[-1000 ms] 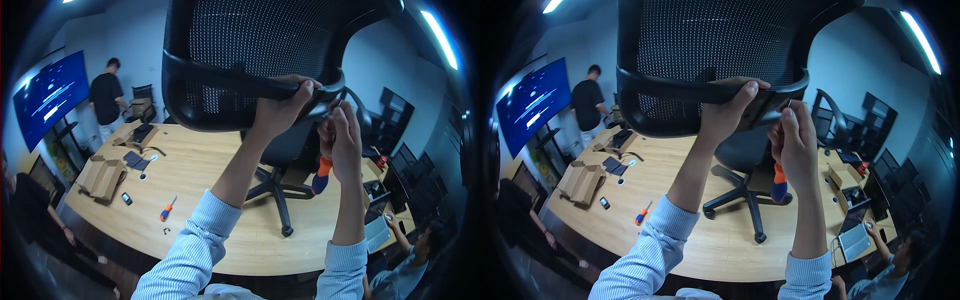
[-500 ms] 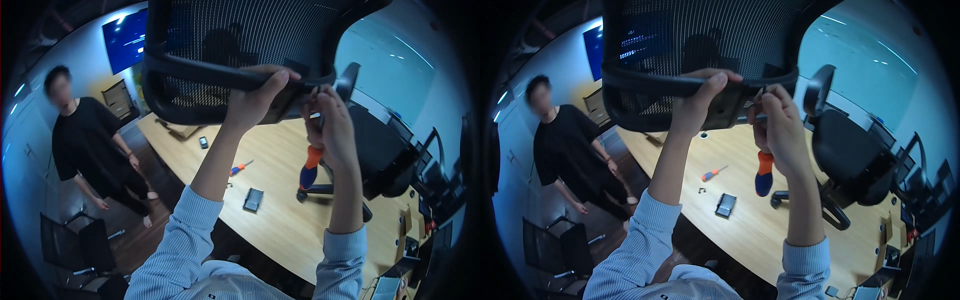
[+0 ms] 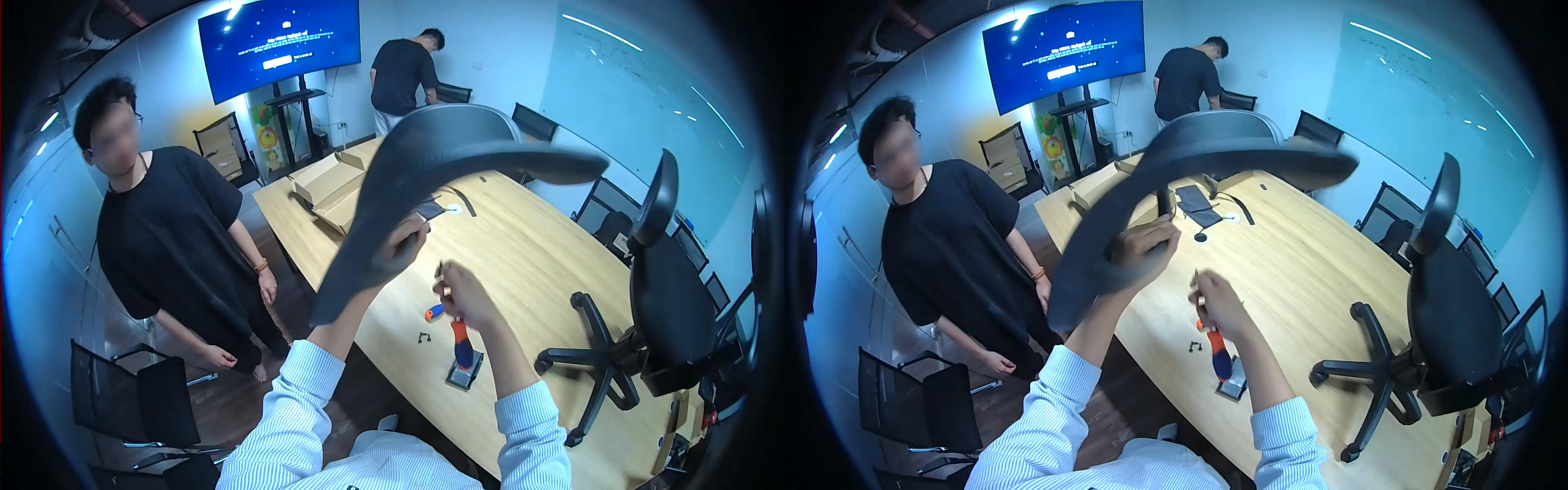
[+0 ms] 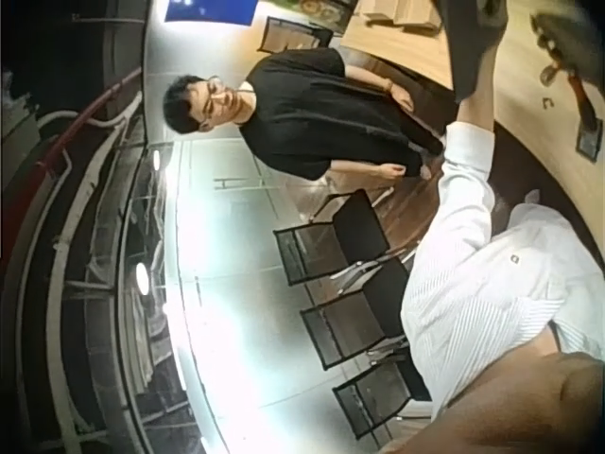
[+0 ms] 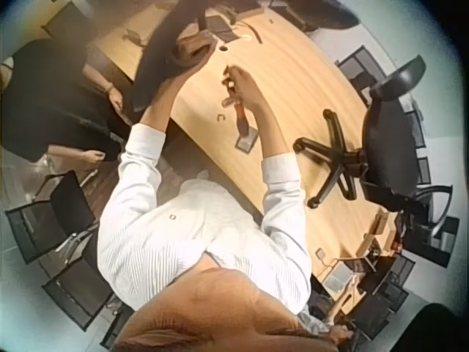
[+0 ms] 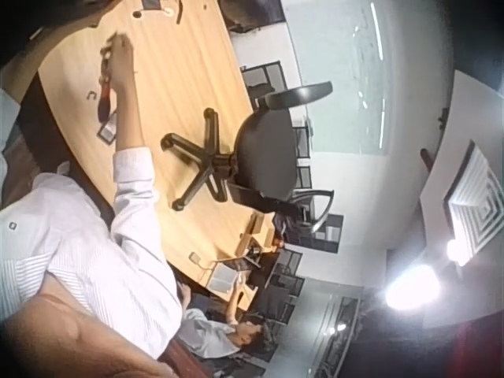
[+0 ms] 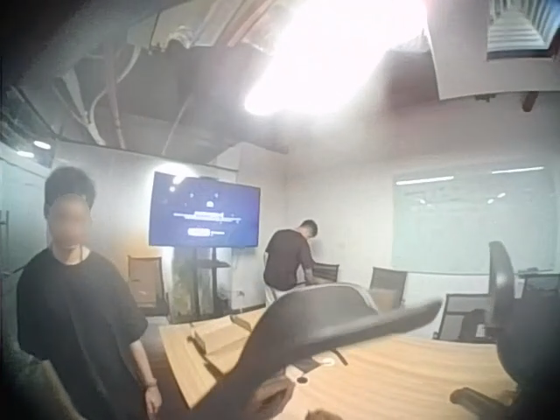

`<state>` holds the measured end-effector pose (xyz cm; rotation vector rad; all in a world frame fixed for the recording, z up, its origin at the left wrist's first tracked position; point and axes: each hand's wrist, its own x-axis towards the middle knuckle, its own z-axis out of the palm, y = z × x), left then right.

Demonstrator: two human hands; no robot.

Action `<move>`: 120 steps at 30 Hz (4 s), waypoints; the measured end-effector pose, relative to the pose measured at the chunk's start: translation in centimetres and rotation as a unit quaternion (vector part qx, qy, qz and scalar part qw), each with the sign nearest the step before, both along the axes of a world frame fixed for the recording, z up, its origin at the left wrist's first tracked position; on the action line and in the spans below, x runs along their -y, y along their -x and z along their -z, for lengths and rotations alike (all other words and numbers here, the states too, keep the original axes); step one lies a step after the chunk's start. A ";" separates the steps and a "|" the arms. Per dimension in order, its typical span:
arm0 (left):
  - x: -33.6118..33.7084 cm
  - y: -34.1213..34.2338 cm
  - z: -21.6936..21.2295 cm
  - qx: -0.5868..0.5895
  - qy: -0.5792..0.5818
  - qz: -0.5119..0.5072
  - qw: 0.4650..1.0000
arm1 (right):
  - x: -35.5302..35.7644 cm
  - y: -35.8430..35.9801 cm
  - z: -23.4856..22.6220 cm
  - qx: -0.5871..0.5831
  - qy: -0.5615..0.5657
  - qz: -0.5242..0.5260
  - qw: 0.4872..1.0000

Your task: Disassembling and assembling parts of an office chair using a screwdriver.

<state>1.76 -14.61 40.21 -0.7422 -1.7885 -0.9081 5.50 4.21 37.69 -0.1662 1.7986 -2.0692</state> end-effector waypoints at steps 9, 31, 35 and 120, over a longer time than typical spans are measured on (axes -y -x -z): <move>9.4 3.7 19.2 0.199 0.051 -0.073 0.976 | -1.5 3.6 18.7 0.202 -0.176 0.067 0.961; 8.5 9.4 38.9 0.449 0.205 -0.071 0.867 | -1.5 6.9 35.4 0.178 -0.347 0.144 0.909; 7.5 10.5 40.0 0.454 0.221 -0.067 0.860 | -2.0 7.0 34.0 0.199 -0.413 0.149 0.876; -50.9 3.7 5.4 0.140 0.024 0.319 0.937 | -46.9 -24.0 25.0 0.149 -0.437 0.457 0.760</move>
